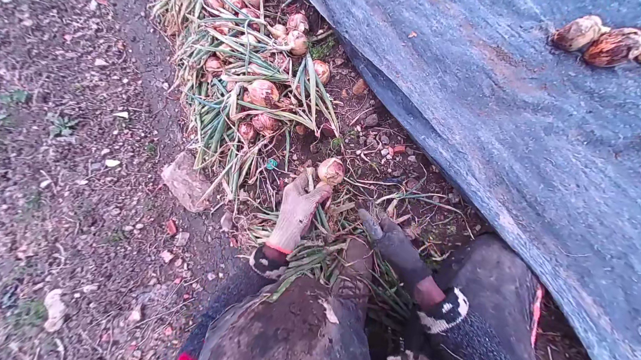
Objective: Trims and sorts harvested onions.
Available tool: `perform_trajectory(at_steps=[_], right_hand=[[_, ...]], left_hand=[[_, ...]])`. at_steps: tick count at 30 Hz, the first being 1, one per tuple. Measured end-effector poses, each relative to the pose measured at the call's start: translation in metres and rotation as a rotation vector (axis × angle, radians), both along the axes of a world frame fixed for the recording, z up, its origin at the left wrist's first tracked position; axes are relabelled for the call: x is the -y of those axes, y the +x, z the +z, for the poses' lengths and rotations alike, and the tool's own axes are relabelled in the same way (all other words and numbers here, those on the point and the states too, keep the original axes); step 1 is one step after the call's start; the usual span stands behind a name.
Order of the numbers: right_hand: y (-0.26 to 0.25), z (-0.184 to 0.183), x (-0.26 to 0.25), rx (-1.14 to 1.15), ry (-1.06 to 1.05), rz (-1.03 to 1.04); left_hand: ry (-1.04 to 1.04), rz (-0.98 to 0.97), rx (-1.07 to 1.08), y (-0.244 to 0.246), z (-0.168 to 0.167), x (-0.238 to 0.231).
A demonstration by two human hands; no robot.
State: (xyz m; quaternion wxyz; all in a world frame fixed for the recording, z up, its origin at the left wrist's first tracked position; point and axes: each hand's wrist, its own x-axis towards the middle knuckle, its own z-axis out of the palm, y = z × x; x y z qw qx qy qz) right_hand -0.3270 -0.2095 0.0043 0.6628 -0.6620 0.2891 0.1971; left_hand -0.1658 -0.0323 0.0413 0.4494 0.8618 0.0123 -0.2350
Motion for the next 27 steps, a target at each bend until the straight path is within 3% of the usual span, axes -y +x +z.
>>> perform_trajectory(at_steps=[3, 5, 9, 11, 13, 15, 17, 18, 21, 24, 27], right_hand=[[0.002, 0.003, -0.007, 0.032, 0.445, -0.149], [0.004, 0.009, -0.008, -0.088, 0.622, -0.331], [0.002, 0.018, 0.008, -0.175, 0.843, -0.542], [-0.004, 0.032, 0.018, -0.041, 1.051, -0.592], [-0.014, 0.051, 0.034, 0.270, 1.164, -0.666], [-0.029, 0.065, 0.069, 0.722, 1.024, -0.733], [-0.044, 0.062, 0.103, 1.019, 0.668, -0.818], [-0.047, 0.057, 0.108, 1.038, 0.537, -0.856], [-0.029, 0.049, 0.082, 0.665, 0.374, -0.885], [-0.010, 0.025, 0.052, 0.338, 0.266, -0.770], [-0.005, 0.006, 0.039, 0.228, 0.175, -0.627]], left_hand=[[0.215, -0.496, 0.315, -0.041, 0.019, 0.024], [0.196, -0.712, 0.401, -0.067, 0.020, 0.032], [-0.002, -0.677, 0.290, -0.067, 0.021, 0.045], [-0.070, -0.638, 0.383, -0.046, 0.027, 0.059], [0.004, -0.537, 0.619, -0.014, 0.033, 0.068], [0.303, -0.366, 0.720, 0.040, 0.032, 0.047], [0.593, -0.364, 0.458, 0.089, 0.036, 0.003], [0.715, -0.410, 0.326, 0.103, 0.036, -0.018], [0.879, -0.346, 0.179, 0.127, 0.017, -0.055], [0.738, -0.045, 0.269, 0.170, -0.027, -0.069], [0.683, 0.146, 0.320, 0.204, -0.064, -0.055]])
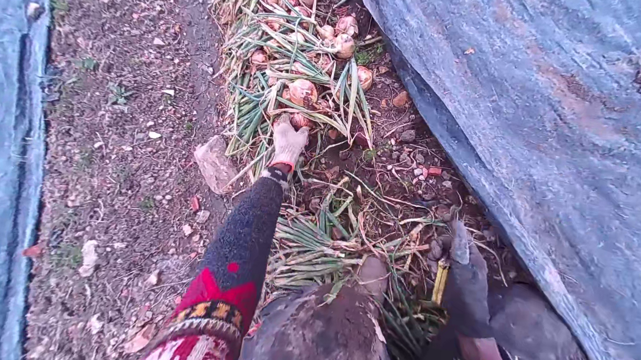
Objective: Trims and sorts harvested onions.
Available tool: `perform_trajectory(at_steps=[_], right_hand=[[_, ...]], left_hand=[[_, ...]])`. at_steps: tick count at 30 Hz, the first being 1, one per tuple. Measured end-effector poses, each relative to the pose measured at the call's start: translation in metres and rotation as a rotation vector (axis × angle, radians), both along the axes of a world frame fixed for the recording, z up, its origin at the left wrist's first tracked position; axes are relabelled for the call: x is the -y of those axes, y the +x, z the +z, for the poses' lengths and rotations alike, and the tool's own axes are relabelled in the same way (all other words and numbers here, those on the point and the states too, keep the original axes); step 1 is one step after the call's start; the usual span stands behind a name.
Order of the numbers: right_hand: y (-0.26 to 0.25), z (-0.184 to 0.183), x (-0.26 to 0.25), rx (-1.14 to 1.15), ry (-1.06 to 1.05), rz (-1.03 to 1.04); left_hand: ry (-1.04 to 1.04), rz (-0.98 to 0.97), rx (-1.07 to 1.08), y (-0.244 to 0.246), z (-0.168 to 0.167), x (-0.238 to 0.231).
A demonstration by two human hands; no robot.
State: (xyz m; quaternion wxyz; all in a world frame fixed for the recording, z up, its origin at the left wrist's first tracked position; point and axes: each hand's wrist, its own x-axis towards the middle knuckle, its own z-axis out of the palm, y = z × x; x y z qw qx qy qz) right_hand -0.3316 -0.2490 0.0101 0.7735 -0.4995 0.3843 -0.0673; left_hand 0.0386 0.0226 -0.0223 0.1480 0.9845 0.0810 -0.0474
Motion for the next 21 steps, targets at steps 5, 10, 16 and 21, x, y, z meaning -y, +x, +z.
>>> perform_trajectory(at_steps=[5, 10, 16, 21], right_hand=[[0.012, -0.011, -0.002, -0.100, -0.019, 0.070], [0.010, -0.021, -0.002, -0.095, -0.068, 0.167], [0.012, -0.019, -0.012, -0.084, -0.211, 0.382], [0.011, -0.011, -0.021, 0.107, -0.165, 0.391]], left_hand=[[0.078, 0.168, 0.083, 0.004, -0.027, 0.034], [-0.352, 0.188, -0.011, -0.018, -0.019, 0.004], [-1.449, 0.067, -0.573, -0.128, 0.028, 0.008], [-1.376, -0.137, -1.034, -0.206, 0.080, 0.046]])
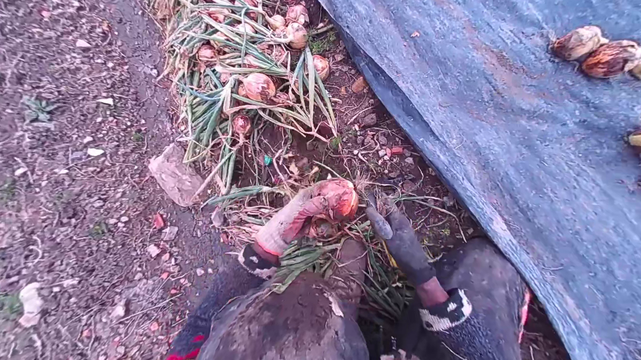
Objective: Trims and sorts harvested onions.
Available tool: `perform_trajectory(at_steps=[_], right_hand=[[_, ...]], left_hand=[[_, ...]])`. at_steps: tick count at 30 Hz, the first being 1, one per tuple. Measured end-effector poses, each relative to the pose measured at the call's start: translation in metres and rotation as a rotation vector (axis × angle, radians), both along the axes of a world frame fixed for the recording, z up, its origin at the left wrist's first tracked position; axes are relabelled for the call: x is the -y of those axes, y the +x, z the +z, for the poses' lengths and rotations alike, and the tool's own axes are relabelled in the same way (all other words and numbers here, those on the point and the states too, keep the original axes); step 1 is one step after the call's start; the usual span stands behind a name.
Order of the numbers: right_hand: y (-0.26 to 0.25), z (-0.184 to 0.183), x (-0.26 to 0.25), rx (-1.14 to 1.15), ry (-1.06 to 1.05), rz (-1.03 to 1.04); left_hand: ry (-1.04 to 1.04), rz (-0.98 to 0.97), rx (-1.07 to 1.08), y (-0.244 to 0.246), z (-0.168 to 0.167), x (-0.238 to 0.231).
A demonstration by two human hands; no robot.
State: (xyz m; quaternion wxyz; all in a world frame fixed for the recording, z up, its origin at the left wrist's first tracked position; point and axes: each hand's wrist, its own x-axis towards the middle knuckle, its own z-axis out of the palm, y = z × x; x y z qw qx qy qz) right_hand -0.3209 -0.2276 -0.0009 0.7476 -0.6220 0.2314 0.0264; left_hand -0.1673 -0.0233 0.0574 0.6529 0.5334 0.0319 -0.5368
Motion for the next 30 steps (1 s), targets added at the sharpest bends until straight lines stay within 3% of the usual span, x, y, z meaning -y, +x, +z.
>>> perform_trajectory(at_steps=[3, 5, 9, 11, 13, 16, 18, 19, 21, 23, 26, 28, 30], right_hand=[[-0.004, 0.011, -0.003, 0.066, 0.098, -0.083], [-0.005, 0.014, -0.003, 0.050, 0.085, -0.153], [-0.001, 0.011, -0.005, -0.048, 0.102, -0.188], [0.002, 0.011, -0.006, -0.059, 0.166, -0.287], [-0.002, 0.024, 0.001, 0.046, 0.320, -0.341], [-0.026, 0.061, 0.011, 0.332, 0.600, -0.227], [-0.018, 0.063, 0.013, 0.277, 0.468, -0.275], [-0.013, 0.052, 0.010, 0.152, 0.308, -0.296], [-0.010, 0.017, 0.009, -0.100, 0.013, -0.099], [-0.011, 0.000, 0.007, -0.161, 0.026, 0.118], [-0.006, 0.009, -0.010, -0.118, 0.587, -0.001], [0.002, 0.022, -0.012, -0.269, 0.861, -0.157], [-0.001, 0.022, -0.006, -0.305, 1.011, -0.310]], left_hand=[[0.022, -0.280, -0.095, -0.019, 0.008, 0.017], [0.077, -0.344, 0.003, -0.023, 0.002, 0.022], [0.308, -0.471, 0.784, -0.025, -0.001, 0.024], [0.403, -0.398, 0.981, -0.042, -0.001, 0.029], [0.447, -0.245, 0.861, -0.049, -0.001, 0.034], [0.384, 0.168, 0.255, -0.029, -0.031, 0.027], [0.251, 0.304, 0.059, -0.006, -0.045, 0.015], [0.233, 0.337, 0.056, -0.002, -0.042, 0.012], [0.269, 0.331, 0.182, -0.001, -0.025, 0.022], [0.440, 0.157, 0.520, -0.003, -0.006, 0.042], [0.662, -0.302, 1.097, -0.033, 0.008, 0.053], [0.594, -0.533, 1.241, -0.057, 0.015, 0.059], [0.528, -0.655, 1.193, -0.070, 0.016, 0.066]])
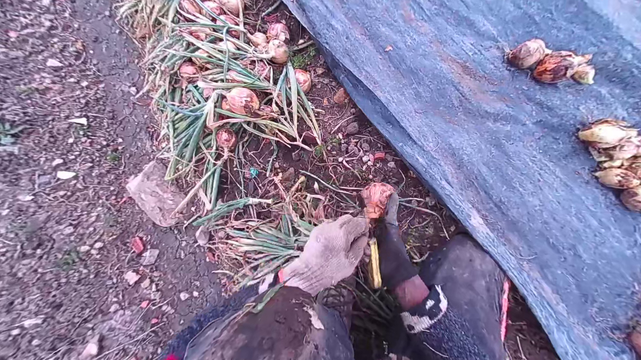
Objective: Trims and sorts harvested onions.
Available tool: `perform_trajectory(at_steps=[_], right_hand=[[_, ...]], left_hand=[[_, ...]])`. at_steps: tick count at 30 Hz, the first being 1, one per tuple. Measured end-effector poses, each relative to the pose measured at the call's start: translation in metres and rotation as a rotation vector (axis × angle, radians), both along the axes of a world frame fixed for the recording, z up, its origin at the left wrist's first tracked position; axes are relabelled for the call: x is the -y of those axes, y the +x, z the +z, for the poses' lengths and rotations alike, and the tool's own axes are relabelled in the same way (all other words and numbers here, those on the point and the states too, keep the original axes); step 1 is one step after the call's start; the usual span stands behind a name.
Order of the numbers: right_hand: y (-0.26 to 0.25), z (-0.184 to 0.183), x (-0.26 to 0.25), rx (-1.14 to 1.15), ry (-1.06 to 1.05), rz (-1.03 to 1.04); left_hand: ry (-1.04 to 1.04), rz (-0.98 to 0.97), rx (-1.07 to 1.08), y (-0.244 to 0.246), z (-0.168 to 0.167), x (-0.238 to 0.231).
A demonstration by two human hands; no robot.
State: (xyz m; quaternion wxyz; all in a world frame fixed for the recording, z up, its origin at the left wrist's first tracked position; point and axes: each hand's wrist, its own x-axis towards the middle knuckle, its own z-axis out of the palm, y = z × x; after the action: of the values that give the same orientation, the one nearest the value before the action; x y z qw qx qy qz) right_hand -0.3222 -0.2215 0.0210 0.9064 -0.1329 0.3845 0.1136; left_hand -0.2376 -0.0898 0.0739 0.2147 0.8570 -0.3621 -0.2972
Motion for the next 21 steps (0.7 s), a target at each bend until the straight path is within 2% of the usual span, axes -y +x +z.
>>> perform_trajectory(at_steps=[2, 4, 6, 7, 8, 9, 10, 12, 14, 16, 19, 21], right_hand=[[-0.012, -0.001, 0.008, 0.053, 0.104, -0.100], [-0.020, 0.015, 0.022, 0.198, 0.077, -0.186], [-0.031, 0.042, 0.034, 0.335, -0.031, -0.280], [-0.037, 0.053, 0.043, 0.412, -0.104, -0.359], [-0.046, 0.057, 0.055, 0.524, -0.176, -0.465], [-0.055, 0.055, 0.071, 0.636, -0.287, -0.559], [-0.062, 0.050, 0.086, 0.694, -0.433, -0.621], [-0.059, 0.047, 0.088, 0.651, -0.623, -0.671], [-0.050, 0.035, 0.075, 0.569, -0.596, -0.540], [-0.040, 0.016, 0.057, 0.355, -0.550, -0.303], [-0.021, 0.001, 0.036, 0.044, -0.685, 0.066], [-0.014, -0.007, 0.026, -0.006, -0.784, 0.236]], left_hand=[[-0.136, 0.047, -0.077, 0.002, -0.011, 0.007], [-0.329, 0.086, -0.005, 0.021, -0.018, 0.024], [-0.430, 0.159, 0.186, 0.051, -0.010, 0.042], [-0.413, 0.233, 0.339, 0.074, -0.005, 0.043], [-0.340, 0.319, 0.451, 0.102, -0.003, 0.035], [-0.215, 0.390, 0.470, 0.129, 0.001, 0.018], [-0.051, 0.426, 0.397, 0.151, 0.004, -0.004], [0.238, 0.382, 0.170, 0.177, 0.001, -0.048], [0.368, 0.392, 0.107, 0.187, -0.020, -0.087], [0.370, 0.632, 0.225, 0.204, -0.047, -0.119], [0.385, 1.007, 0.376, 0.258, -0.085, -0.152], [0.389, 1.095, 0.371, 0.290, -0.104, -0.164]])
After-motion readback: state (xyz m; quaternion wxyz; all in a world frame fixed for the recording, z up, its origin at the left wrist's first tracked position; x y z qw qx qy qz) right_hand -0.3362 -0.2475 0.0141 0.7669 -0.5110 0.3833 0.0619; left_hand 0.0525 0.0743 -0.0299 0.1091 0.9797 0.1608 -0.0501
